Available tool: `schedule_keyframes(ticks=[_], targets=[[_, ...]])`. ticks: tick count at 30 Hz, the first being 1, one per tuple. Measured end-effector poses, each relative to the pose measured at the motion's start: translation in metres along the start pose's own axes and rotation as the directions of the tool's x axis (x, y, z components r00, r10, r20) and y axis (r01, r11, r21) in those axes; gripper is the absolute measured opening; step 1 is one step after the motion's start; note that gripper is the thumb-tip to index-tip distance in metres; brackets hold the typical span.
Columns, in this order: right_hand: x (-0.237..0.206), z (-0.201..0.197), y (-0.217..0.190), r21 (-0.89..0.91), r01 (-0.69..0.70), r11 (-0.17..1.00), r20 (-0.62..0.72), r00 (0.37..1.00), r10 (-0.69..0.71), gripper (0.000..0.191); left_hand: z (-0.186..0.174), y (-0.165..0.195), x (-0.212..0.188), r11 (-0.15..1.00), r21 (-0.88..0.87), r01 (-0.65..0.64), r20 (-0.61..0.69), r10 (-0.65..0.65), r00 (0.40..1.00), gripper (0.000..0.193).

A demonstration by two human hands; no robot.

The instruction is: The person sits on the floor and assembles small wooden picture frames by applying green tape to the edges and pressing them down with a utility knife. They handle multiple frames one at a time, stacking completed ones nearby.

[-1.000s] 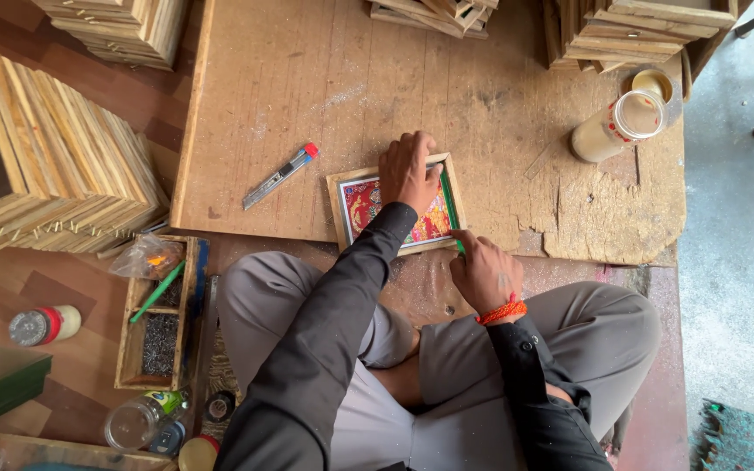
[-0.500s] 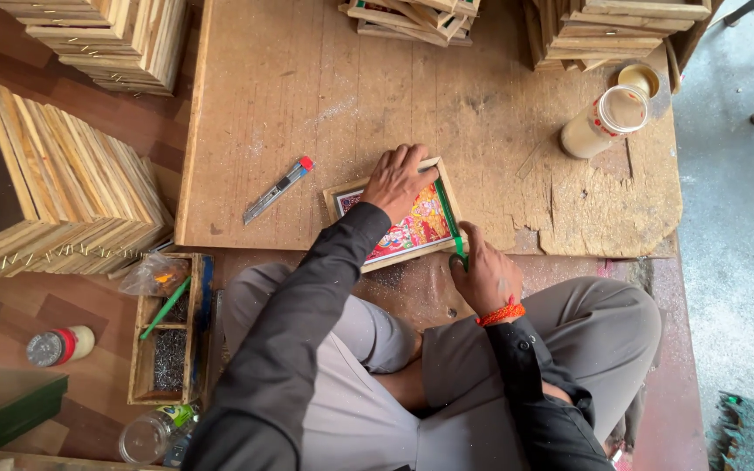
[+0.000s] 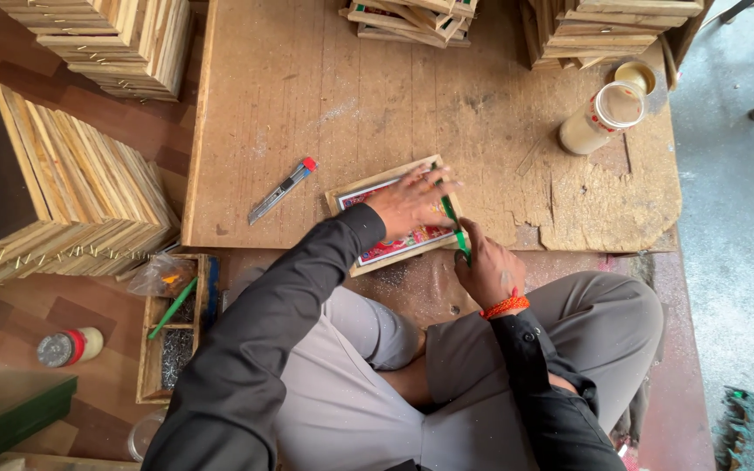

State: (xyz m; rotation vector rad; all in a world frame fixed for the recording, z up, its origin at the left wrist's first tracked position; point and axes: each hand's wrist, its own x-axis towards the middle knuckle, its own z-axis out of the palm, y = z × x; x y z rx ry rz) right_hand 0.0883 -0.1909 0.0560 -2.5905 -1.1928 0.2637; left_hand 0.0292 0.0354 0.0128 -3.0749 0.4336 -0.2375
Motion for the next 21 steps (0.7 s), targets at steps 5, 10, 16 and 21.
schedule_keyframes(ticks=[5,10,16,21], targets=[[0.004,-0.002,0.0,0.008,-0.05,0.999,0.081,0.995,0.049,0.058,-0.008,-0.028,-0.005,0.915,-0.149,0.374,0.059,-0.369,0.927,0.061],[0.002,-0.002,-0.001,0.033,-0.035,0.999,0.042,0.999,0.034,0.06,-0.003,-0.014,-0.001,0.826,-0.226,0.517,0.003,-0.53,0.848,0.048],[0.003,-0.001,-0.006,0.037,-0.036,0.999,0.046,0.998,0.035,0.061,-0.004,-0.041,-0.09,0.522,-0.161,0.838,-0.383,-0.815,0.434,0.045],[0.005,-0.001,-0.006,0.041,-0.023,0.999,0.033,0.999,0.021,0.067,-0.011,-0.058,-0.143,0.284,-0.115,0.952,-0.136,-0.954,0.268,0.036]])
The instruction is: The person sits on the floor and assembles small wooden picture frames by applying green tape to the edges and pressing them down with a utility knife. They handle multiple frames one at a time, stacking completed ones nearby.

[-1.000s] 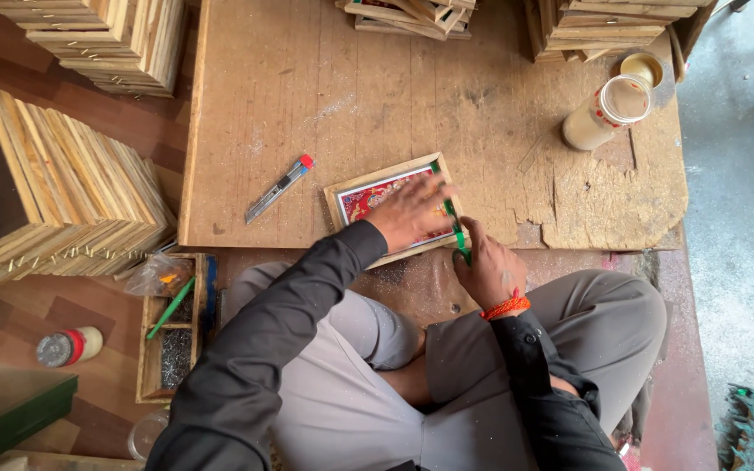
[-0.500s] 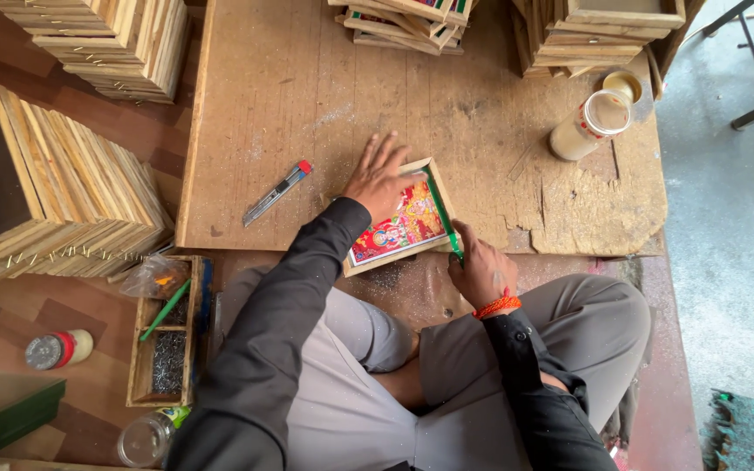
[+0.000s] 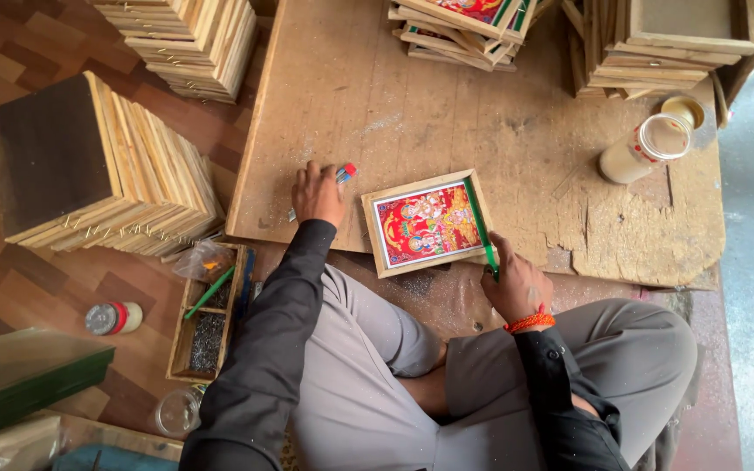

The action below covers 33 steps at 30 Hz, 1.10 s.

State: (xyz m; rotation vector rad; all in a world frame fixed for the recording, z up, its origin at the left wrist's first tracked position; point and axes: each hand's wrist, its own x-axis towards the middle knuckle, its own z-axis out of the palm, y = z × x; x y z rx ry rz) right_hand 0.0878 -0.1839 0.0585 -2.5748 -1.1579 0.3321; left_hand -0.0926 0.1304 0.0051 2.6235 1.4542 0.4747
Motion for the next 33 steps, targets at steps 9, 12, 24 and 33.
schedule_keyframes(ticks=[9,12,24,33], targets=[[-0.001,-0.002,0.004,0.01,-0.027,1.0,0.017,0.999,0.027,0.06,-0.026,0.054,-0.033,0.9,-0.337,-0.276,-0.338,0.158,0.928,0.018],[0.001,-0.003,0.002,0.049,-0.06,0.997,0.056,0.997,0.058,0.061,-0.021,0.104,-0.052,0.618,-0.769,-0.163,-0.184,0.03,0.982,0.04],[-0.001,-0.007,0.001,0.071,-0.063,0.995,0.051,0.997,0.059,0.06,0.015,0.178,-0.071,0.377,-0.914,-0.153,-0.066,0.232,0.97,0.038],[0.0,-0.007,0.004,0.068,-0.051,0.996,0.058,0.997,0.047,0.062,0.024,0.177,-0.056,0.473,-0.867,-0.157,-0.069,0.199,0.978,0.042]])
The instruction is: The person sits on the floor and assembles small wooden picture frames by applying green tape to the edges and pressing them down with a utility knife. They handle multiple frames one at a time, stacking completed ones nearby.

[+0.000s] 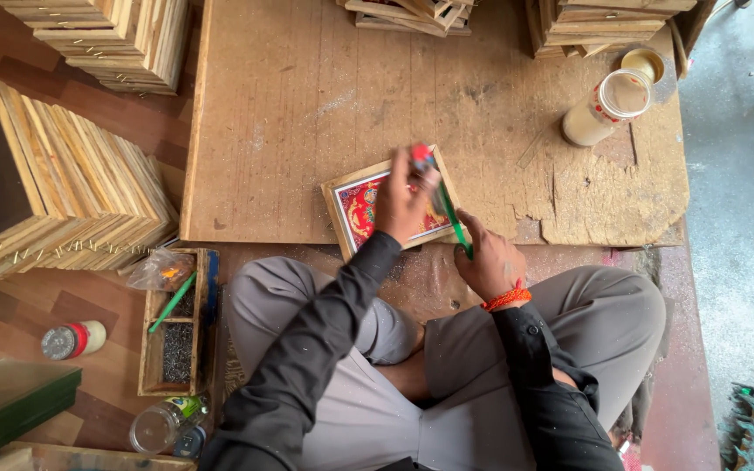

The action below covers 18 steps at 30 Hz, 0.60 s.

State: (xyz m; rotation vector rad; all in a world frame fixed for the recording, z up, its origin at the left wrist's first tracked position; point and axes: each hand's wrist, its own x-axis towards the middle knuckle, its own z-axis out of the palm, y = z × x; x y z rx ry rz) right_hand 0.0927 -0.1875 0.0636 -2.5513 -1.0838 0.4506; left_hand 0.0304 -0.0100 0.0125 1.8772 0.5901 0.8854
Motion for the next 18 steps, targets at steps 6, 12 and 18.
schedule_keyframes(ticks=[6,12,18], targets=[[0.001,0.001,0.001,-0.042,-0.001,0.999,0.019,1.0,0.002,0.064,-0.113,-0.037,0.049,0.856,0.512,-0.072,-0.243,0.225,0.944,0.032],[0.001,0.0,0.0,-0.076,-0.001,0.997,0.065,0.998,0.006,0.083,-0.158,-0.046,0.033,0.49,0.869,-0.07,0.056,0.043,0.998,0.037],[0.001,0.002,0.004,-0.059,0.012,0.998,0.075,0.997,-0.007,0.087,-0.038,-0.025,0.0,0.441,0.439,-0.782,0.722,0.345,0.6,0.058]])
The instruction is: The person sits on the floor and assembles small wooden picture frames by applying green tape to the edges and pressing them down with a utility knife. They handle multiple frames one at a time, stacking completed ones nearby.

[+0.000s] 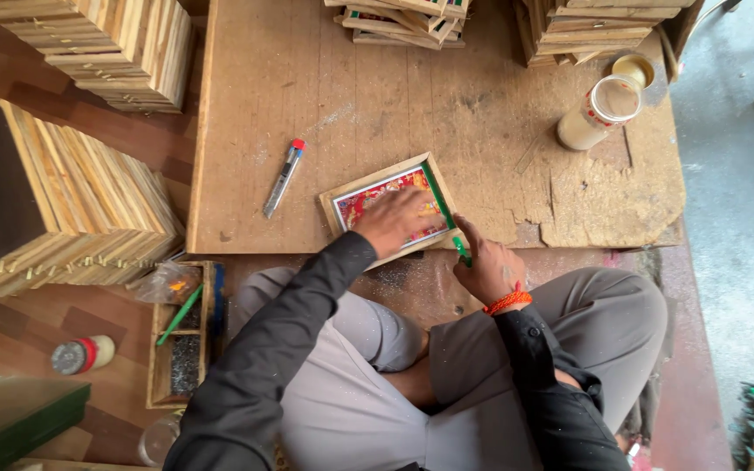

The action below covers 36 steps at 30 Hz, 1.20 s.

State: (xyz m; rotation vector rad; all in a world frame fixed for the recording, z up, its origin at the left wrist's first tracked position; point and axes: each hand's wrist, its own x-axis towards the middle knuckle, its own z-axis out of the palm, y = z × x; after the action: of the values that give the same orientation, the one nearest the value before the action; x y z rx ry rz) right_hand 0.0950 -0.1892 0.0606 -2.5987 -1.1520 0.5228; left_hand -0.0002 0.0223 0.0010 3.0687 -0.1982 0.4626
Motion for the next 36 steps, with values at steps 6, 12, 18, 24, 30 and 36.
schedule_keyframes(ticks=[6,12,18,24,30,36], targets=[[0.004,0.008,0.009,-0.007,-0.011,1.0,0.011,1.0,0.011,0.084,-0.014,-0.002,0.032,0.972,0.063,-0.227,0.224,0.208,0.952,0.019],[0.007,0.014,0.021,0.229,0.18,0.957,-0.17,0.975,-0.143,0.074,0.0,-0.024,0.038,0.947,0.065,-0.315,0.267,0.287,0.92,0.053],[0.007,0.006,0.025,0.398,0.034,0.917,-0.303,0.948,0.096,0.085,0.001,-0.054,0.028,0.959,0.233,0.162,0.402,-0.247,0.882,0.043],[0.004,0.002,0.02,0.64,0.187,0.745,-0.424,0.895,0.139,0.08,-0.038,-0.063,-0.033,0.789,0.267,0.553,0.359,-0.614,0.703,0.055],[0.006,0.009,0.006,0.861,0.253,0.442,-0.322,0.943,0.088,0.07,-0.06,-0.007,-0.069,0.736,0.112,0.668,0.275,-0.669,0.691,0.035],[-0.006,0.0,-0.01,0.689,0.395,0.608,-0.478,0.878,-0.028,0.031,-0.03,0.089,-0.01,-0.337,-0.904,0.264,0.421,-0.579,0.698,0.039]])
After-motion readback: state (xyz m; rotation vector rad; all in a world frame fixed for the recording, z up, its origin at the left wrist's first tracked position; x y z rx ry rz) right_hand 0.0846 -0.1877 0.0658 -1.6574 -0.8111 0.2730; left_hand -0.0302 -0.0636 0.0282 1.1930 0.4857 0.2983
